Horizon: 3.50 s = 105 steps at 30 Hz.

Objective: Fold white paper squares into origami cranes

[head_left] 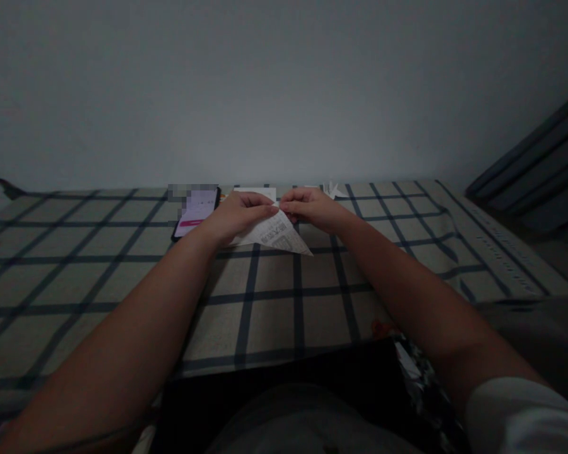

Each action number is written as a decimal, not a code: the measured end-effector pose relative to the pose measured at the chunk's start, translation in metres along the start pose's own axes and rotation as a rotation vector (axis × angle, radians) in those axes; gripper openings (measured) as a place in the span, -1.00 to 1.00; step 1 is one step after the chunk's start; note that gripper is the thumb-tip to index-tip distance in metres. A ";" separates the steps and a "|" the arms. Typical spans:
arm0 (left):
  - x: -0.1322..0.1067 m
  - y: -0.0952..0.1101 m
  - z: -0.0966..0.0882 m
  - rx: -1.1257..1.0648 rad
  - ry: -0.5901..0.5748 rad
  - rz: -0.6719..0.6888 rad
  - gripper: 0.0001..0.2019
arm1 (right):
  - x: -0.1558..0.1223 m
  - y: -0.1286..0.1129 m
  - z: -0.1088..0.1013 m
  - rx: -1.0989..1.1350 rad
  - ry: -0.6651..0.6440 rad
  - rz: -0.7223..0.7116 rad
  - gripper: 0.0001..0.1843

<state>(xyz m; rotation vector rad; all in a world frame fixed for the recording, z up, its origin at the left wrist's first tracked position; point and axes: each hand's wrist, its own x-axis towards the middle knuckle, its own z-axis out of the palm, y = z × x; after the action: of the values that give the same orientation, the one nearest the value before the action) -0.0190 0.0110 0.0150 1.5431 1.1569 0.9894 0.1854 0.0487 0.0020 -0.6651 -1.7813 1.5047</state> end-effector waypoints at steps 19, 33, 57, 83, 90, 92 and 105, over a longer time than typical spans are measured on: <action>0.002 -0.003 -0.003 -0.110 0.007 -0.031 -0.71 | 0.000 -0.006 0.005 0.032 0.004 -0.025 -0.70; 0.002 -0.001 -0.001 -0.012 -0.033 -0.003 -0.66 | -0.001 -0.003 0.003 -0.062 -0.001 -0.019 -0.78; -0.002 0.003 0.002 -0.293 -0.065 -0.101 -0.73 | -0.001 -0.005 0.014 0.054 -0.002 -0.099 -0.70; -0.004 0.001 0.001 -0.270 -0.141 -0.148 -0.73 | -0.005 -0.013 0.013 -0.327 0.038 -0.140 -0.88; -0.002 -0.004 -0.001 -0.233 -0.119 -0.127 -0.69 | -0.002 -0.009 0.010 -0.187 0.003 -0.048 -0.81; -0.001 -0.004 -0.002 -0.209 -0.111 -0.115 -0.69 | -0.002 -0.008 0.007 -0.115 -0.012 -0.015 -0.76; 0.002 -0.004 -0.004 0.007 -0.095 -0.001 -0.76 | -0.005 -0.012 0.005 -0.160 -0.087 0.034 -0.83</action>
<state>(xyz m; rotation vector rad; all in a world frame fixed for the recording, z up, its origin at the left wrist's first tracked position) -0.0234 0.0143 0.0126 1.5778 1.0957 0.9021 0.1855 0.0397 0.0129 -0.7209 -1.9813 1.4430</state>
